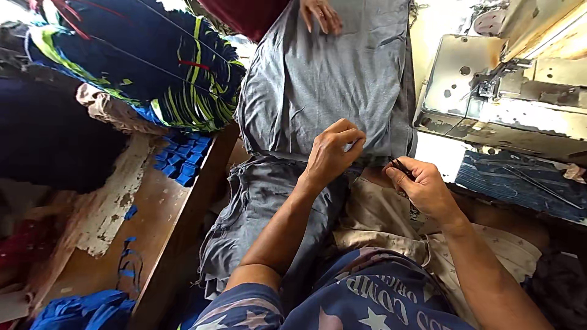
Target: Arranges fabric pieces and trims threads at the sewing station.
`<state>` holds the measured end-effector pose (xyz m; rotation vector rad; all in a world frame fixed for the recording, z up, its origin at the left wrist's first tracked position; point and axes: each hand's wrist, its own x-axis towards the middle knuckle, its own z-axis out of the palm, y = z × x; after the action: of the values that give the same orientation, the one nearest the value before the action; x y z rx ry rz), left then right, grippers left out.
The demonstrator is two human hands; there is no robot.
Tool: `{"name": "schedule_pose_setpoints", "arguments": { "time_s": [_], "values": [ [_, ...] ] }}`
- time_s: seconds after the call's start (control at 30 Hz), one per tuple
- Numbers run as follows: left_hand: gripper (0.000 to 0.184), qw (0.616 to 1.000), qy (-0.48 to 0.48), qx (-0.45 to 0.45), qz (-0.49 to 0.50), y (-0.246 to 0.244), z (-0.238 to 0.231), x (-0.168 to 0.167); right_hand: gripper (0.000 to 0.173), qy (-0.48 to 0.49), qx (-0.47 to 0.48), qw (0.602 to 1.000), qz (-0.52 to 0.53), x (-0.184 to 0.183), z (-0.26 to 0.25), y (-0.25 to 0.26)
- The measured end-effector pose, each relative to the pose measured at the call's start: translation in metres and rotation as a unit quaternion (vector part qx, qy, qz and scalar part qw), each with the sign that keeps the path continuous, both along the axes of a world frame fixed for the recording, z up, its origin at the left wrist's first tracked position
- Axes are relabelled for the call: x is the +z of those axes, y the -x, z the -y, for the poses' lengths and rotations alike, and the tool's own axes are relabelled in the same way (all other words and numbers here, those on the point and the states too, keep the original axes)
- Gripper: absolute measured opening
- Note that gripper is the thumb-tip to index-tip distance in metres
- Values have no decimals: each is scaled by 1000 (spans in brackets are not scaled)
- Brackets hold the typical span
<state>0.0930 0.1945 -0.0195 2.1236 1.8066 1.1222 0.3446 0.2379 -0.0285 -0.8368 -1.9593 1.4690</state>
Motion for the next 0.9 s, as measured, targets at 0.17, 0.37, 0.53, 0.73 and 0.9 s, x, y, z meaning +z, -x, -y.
{"name": "schedule_pose_setpoints", "arguments": {
  "time_s": [0.17, 0.37, 0.53, 0.73, 0.9],
  "values": [
    [16, 997, 10, -77, -21, -5, -5, 10, 10, -43, -50, 998, -11, 6, -1, 12],
    [14, 992, 86, -85, -19, -8, -15, -3, 9, -36, -106, 994, -17, 3, -3, 11],
    [18, 992, 63, -35, 100, 1, -17, 15, 8, -42, -128, 991, -15, 0, -7, 7],
    [11, 982, 30, -40, 179, 8, -19, 29, 11, -66, -181, 980, -55, 6, -4, 24],
    [7, 988, 6, -50, 146, 0, -26, 46, 41, -144, -249, 956, -50, 16, -8, 61]
  ]
}}
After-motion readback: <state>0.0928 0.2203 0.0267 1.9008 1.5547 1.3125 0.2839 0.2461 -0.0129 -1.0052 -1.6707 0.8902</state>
